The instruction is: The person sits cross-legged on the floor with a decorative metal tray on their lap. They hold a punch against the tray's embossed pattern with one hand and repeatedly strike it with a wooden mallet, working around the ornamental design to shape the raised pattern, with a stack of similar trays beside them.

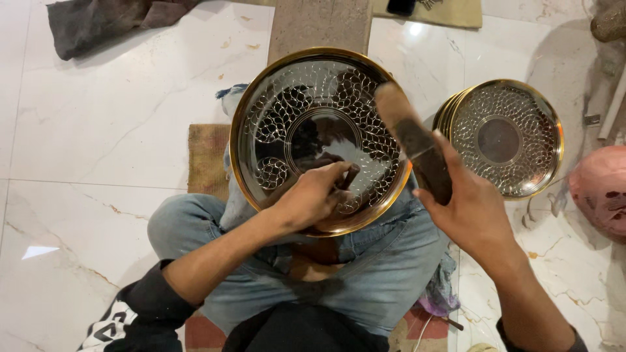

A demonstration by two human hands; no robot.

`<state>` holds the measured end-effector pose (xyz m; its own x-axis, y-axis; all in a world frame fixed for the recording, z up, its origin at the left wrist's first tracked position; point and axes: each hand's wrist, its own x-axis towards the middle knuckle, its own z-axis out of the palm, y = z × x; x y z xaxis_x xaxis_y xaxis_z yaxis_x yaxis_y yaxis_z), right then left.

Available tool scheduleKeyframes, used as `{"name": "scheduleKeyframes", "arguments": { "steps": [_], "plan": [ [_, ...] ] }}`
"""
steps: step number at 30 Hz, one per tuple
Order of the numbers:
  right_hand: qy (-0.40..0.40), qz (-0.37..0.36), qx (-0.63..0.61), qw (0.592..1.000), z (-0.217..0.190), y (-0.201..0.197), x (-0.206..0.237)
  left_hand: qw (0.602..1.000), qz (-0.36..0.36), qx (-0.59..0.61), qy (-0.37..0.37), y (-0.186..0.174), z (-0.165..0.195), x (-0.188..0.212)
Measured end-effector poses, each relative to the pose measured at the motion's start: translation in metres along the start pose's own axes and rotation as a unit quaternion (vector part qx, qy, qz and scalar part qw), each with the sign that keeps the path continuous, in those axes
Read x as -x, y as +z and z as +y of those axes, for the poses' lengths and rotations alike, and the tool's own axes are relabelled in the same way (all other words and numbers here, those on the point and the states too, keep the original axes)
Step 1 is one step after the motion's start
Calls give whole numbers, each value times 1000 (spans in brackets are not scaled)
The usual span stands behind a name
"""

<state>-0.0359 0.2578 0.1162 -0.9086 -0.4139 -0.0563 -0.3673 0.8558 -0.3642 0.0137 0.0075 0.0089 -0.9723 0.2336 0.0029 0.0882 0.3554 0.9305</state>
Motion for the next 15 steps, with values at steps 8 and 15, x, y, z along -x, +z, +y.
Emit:
{"name": "scheduleKeyframes", "arguments": {
  "steps": [8, 15],
  "plan": [
    [46, 84, -136, 986, 44, 13, 14, 998, -8, -25, 57, -1, -4, -2],
    [78, 20, -180, 980, 40, 40, 49, 989, -83, -10, 125, -4, -3, -12]
  ]
}}
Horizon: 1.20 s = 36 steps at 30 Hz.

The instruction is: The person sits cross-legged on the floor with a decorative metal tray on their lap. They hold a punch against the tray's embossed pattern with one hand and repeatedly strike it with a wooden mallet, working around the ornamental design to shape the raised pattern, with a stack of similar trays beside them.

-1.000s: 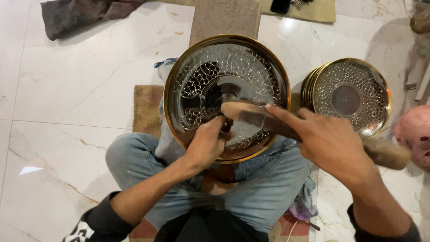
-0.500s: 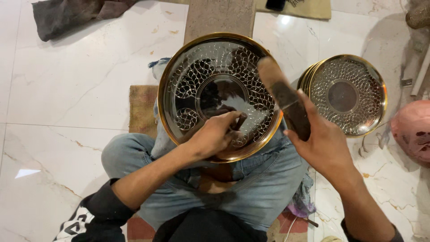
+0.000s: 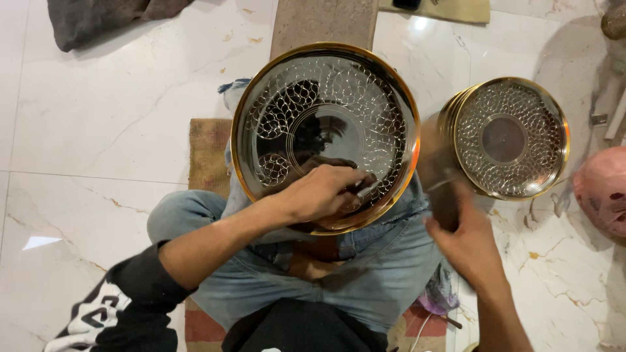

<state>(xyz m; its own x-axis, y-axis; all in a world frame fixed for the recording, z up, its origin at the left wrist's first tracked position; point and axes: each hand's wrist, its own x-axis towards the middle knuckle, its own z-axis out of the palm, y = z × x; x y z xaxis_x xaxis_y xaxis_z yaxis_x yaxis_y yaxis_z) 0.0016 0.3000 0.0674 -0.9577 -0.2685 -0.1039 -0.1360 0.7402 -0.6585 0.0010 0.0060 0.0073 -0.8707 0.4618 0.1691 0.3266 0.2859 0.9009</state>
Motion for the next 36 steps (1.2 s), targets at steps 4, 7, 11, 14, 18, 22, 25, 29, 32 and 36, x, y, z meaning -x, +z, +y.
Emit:
{"name": "scheduleKeyframes", "arguments": {
  "steps": [4, 7, 11, 14, 18, 22, 25, 29, 32, 36],
  "plan": [
    [142, 4, 10, 990, 26, 22, 37, 995, -98, 20, 23, -5, -3, -8],
    [212, 45, -6, 976, 43, 51, 67, 985, -162, 29, 55, -8, -8, -16],
    [179, 81, 61, 979, 53, 84, 111, 972, -205, 45, 108, -6, -14, -23],
    [151, 178, -82, 969, 55, 110, 131, 953, -285, 20, 99, -5, -17, -29],
    [53, 195, 108, 973, 54, 127, 148, 928, -353, 10, 120, -3, -14, -39],
    [133, 239, -77, 959, 55, 131, 148, 921, -379, -26, 82, -5, -10, -38],
    [126, 182, -18, 975, 53, 121, 141, 946, -318, 17, 65, -9, -8, -31],
    [180, 95, 29, 979, 45, 91, 114, 971, -235, 34, 28, -18, -9, -13],
    [123, 79, -60, 987, 35, 68, 73, 991, -128, 33, 33, -17, -8, -2],
    [87, -100, 306, 943, 13, 23, 21, 999, -33, 7, -43, -10, -6, 16]
  ]
}}
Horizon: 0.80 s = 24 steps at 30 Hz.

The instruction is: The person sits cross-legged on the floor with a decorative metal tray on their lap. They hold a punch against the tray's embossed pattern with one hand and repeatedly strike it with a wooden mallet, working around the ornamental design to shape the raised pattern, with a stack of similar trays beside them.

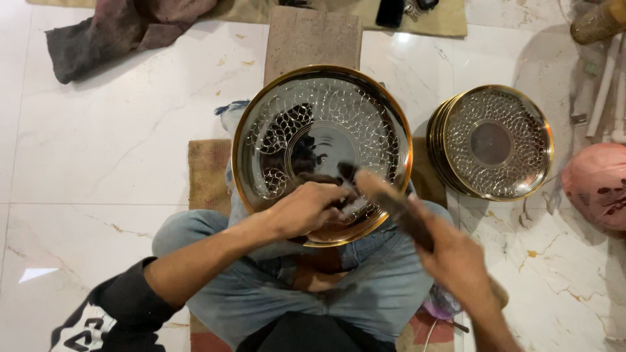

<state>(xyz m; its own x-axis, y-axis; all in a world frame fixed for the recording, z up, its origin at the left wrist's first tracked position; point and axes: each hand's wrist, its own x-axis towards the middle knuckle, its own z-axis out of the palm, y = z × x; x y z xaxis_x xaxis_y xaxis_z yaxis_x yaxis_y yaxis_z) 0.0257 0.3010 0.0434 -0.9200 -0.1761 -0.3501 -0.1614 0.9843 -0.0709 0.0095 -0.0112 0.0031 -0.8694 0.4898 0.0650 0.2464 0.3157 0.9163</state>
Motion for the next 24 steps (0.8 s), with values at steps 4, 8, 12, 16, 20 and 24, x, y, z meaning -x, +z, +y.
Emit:
{"name": "scheduleKeyframes", "arguments": {
  "steps": [4, 8, 12, 16, 20, 24],
  "plan": [
    [-176, 118, -159, 964, -26, -49, -32, 992, 119, -1, -31, 13, -2, 16],
    [-143, 35, -96, 984, -52, -92, -45, 965, 246, 0, -91, 27, 0, 30],
    [-147, -94, 150, 973, -63, -107, -40, 964, 245, -4, -100, 27, 4, 33],
    [-124, 80, -181, 972, -59, -79, -30, 986, 159, 52, -20, 11, 5, 16],
    [-51, 81, -256, 962, -34, -31, -20, 1000, -19, -7, 14, 1, 7, -9],
    [40, 51, -274, 960, 2, 7, -7, 998, -68, -10, 11, -3, 6, -15]
  ]
}}
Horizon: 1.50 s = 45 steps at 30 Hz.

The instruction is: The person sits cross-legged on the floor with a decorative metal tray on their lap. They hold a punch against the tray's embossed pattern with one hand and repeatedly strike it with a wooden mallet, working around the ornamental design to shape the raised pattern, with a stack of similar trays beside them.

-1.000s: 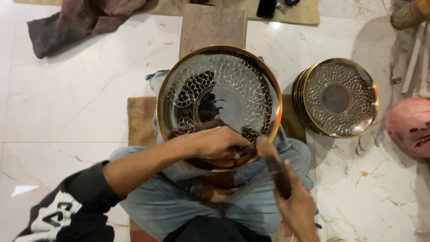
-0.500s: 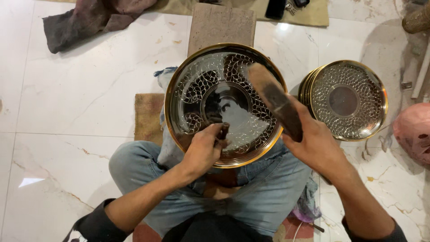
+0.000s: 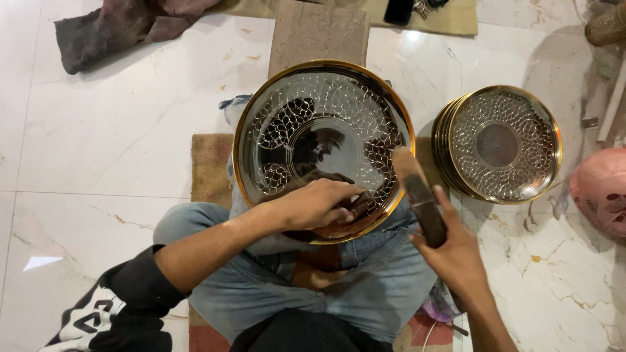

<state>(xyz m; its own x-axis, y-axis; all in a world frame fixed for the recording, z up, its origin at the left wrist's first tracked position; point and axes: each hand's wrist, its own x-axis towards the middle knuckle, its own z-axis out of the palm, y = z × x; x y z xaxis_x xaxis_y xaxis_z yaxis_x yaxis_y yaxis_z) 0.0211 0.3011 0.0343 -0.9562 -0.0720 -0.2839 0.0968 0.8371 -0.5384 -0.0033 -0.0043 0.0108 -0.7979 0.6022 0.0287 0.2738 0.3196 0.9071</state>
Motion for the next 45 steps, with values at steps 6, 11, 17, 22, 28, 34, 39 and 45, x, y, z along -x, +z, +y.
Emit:
{"name": "scheduleKeyframes", "arguments": {
  "steps": [6, 11, 17, 22, 28, 34, 39, 45],
  "plan": [
    [-7, 88, -317, 944, 34, 10, 7, 1000, 20, -5, 15, 6, -6, 2],
    [-35, 55, -143, 988, 38, 27, 26, 999, -39, 16, 24, 6, -10, -5],
    [62, 78, -173, 980, 58, 73, 83, 981, -130, 25, 139, 0, -11, -15],
    [118, 151, -154, 969, 75, 110, 116, 962, -251, 33, 105, -2, -8, -23],
    [-32, 246, -31, 968, 100, 131, 130, 933, -333, -46, 129, 3, -5, -34],
    [75, 194, -104, 973, 94, 125, 124, 948, -292, -39, 122, -1, -9, -27],
    [75, 93, -234, 965, 72, 95, 96, 980, -168, -11, 103, -5, -7, -13],
    [66, 34, -146, 987, 35, 45, 41, 999, -41, 11, 2, -6, -3, 9]
  ]
}}
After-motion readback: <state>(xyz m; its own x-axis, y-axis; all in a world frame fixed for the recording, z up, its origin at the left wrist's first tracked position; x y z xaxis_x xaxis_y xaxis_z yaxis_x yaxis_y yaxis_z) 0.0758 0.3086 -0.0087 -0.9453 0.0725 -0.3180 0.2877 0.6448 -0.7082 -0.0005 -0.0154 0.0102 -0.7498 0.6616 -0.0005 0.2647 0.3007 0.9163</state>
